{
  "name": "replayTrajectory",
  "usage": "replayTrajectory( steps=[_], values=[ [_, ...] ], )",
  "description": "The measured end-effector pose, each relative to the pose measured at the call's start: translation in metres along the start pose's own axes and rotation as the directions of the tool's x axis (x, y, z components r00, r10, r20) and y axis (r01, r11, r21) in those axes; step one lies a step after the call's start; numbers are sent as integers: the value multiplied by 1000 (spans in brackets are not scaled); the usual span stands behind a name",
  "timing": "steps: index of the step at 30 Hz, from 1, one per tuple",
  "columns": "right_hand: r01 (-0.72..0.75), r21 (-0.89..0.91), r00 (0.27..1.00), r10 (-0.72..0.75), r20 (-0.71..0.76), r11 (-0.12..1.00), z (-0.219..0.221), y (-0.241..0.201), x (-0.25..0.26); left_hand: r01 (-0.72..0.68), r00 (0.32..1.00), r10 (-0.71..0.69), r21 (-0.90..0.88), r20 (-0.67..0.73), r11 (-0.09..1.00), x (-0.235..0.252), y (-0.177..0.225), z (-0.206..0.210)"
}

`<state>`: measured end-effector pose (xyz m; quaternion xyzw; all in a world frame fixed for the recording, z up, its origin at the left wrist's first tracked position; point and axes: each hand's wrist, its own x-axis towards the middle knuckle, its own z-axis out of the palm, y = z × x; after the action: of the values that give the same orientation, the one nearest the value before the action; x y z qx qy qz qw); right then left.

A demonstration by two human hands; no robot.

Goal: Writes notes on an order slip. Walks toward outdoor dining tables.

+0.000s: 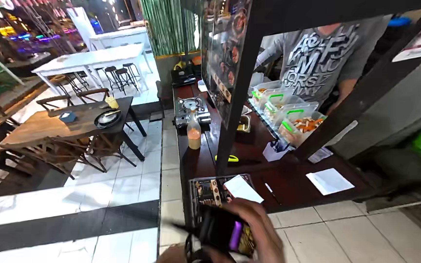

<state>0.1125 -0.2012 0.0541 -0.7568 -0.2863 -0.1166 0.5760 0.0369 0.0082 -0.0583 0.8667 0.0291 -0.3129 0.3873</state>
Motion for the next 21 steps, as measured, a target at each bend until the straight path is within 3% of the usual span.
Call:
replayTrajectory(
  steps=[1, 2, 4, 6, 9, 12, 14, 15, 17, 19, 21],
  values=[
    [-83, -26, 995, 82, -54, 996, 10, 31, -8, -207, 974, 214, -95, 72, 974, 34, -6, 2],
    [-152, -38, 984, 148, -96, 988, 19, 63, -19, -378, 906, 413, -260, 94, 888, 64, -4, 7],
    [-243, -10, 963, 240, -123, 970, 27, 124, -32, -472, 800, 600, -623, -6, 624, 112, 15, 17],
    [-306, -23, 944, 300, -138, 952, 26, 174, -42, -416, 831, 542, -790, -128, 451, 142, 25, 36],
    [-390, -46, 919, 386, -79, 920, 11, 207, -66, -294, 901, 383, -936, -204, 193, 163, 21, 91],
    [-372, 13, 919, 367, 143, 928, 3, 224, -72, -347, 934, 96, -937, -343, 33, 185, 33, 129],
    [-324, 67, 899, 285, 331, 944, -9, 236, -73, -409, 913, -12, -911, -409, -60, 194, 44, 137],
    [-310, 86, 889, 257, 378, 947, -19, 244, -70, -444, 896, -36, -893, -442, -76, 198, 44, 137],
    [-294, 11, 903, 274, 330, 956, -42, 272, -64, -501, 865, -67, -862, -497, -71, 206, 38, 135],
    [-326, -229, 908, 371, 193, 917, -74, 318, -57, -552, 831, -93, -834, -549, -5, 216, 29, 134],
    [-393, -493, 844, 517, 142, 777, -108, 367, -43, -597, 782, -163, -799, -601, 81, 227, 16, 139]
  ],
)
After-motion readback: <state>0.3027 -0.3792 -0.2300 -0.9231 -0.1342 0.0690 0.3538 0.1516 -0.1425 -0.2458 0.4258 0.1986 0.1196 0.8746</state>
